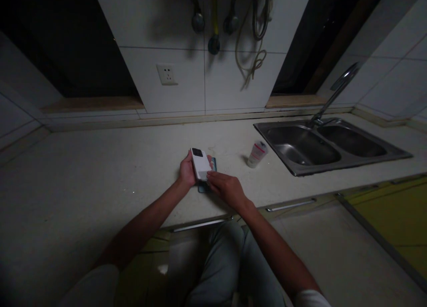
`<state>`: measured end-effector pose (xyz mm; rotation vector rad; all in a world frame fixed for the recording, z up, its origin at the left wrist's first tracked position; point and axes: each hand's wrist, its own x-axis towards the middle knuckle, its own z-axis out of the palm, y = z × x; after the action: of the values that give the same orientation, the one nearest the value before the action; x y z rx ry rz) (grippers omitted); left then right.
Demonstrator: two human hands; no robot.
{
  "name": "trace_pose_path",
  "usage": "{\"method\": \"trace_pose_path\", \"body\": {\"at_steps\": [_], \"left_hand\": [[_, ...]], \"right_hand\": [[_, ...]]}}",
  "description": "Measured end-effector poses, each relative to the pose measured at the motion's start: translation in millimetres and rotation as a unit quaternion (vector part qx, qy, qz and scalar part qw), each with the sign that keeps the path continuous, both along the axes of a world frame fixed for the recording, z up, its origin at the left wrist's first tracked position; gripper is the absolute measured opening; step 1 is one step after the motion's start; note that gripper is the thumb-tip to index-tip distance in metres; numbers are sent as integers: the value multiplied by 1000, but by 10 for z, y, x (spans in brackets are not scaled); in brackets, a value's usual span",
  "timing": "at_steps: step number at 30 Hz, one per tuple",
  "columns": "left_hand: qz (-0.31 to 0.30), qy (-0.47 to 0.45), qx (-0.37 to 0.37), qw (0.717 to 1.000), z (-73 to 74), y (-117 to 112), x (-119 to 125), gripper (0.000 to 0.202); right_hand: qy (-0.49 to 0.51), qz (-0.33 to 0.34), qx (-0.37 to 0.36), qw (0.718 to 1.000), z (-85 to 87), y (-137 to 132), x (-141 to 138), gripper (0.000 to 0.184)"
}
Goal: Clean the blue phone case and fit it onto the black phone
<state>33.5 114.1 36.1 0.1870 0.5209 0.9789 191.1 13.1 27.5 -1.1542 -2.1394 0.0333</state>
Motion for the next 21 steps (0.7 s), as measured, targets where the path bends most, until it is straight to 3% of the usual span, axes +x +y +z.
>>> {"method": "trace_pose_path", "body": {"at_steps": [9,16,21], "left_hand": [[-21,8,4,1000,-9,-12,28,50],[-32,15,8,999,-22,-22,29,55],[-17,35,5,999,-60,-37,60,53]], "right_hand": [[-1,-2,15,1000,62,-14,-88,22],[-5,2,16,1000,3,9,-79,21],[-17,4,15,1000,19,10,-92,20]]}}
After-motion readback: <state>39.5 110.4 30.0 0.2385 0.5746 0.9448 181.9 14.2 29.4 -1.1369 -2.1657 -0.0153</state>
